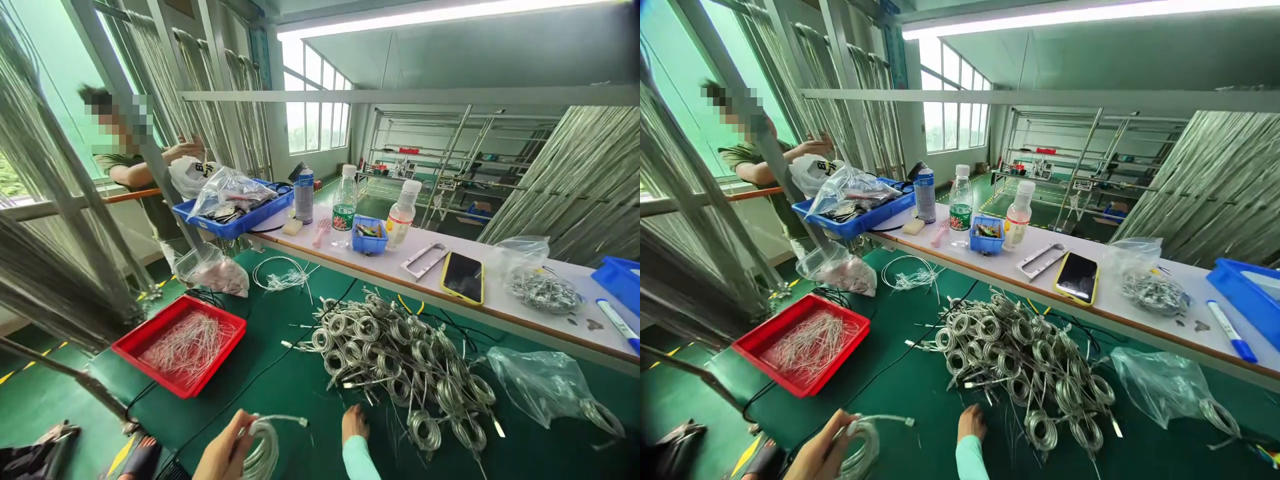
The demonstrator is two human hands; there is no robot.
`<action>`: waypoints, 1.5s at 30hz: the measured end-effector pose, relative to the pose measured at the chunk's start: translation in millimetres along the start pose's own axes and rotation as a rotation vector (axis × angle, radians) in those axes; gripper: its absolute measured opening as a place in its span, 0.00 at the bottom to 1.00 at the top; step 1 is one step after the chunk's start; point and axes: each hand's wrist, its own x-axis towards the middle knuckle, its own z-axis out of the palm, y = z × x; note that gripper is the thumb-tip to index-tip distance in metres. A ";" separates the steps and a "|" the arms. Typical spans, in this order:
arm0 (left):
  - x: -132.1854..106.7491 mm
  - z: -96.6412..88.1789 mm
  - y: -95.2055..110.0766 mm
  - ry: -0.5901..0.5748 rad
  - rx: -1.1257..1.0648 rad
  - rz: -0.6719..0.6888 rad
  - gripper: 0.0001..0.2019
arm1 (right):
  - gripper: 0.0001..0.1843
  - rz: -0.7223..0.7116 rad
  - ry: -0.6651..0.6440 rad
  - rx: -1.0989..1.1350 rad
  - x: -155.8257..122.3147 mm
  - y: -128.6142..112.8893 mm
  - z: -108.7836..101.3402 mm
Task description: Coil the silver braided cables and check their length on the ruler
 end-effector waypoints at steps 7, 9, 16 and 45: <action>-1.1 -5.7 19.2 -0.051 0.056 -0.015 0.19 | 0.08 0.193 -0.020 -0.255 -33.6 4.4 27.5; -7.9 -9.1 20.0 -0.081 0.047 -0.021 0.18 | 0.08 0.181 -0.013 -0.277 -35.9 4.5 30.7; -38.7 -25.9 11.8 -0.025 0.067 -0.009 0.17 | 0.07 0.073 0.052 -0.162 -43.8 -11.2 14.5; -52.5 -18.3 95.1 -0.114 0.152 0.369 0.15 | 0.18 0.112 -0.502 1.220 -154.2 -176.0 -188.9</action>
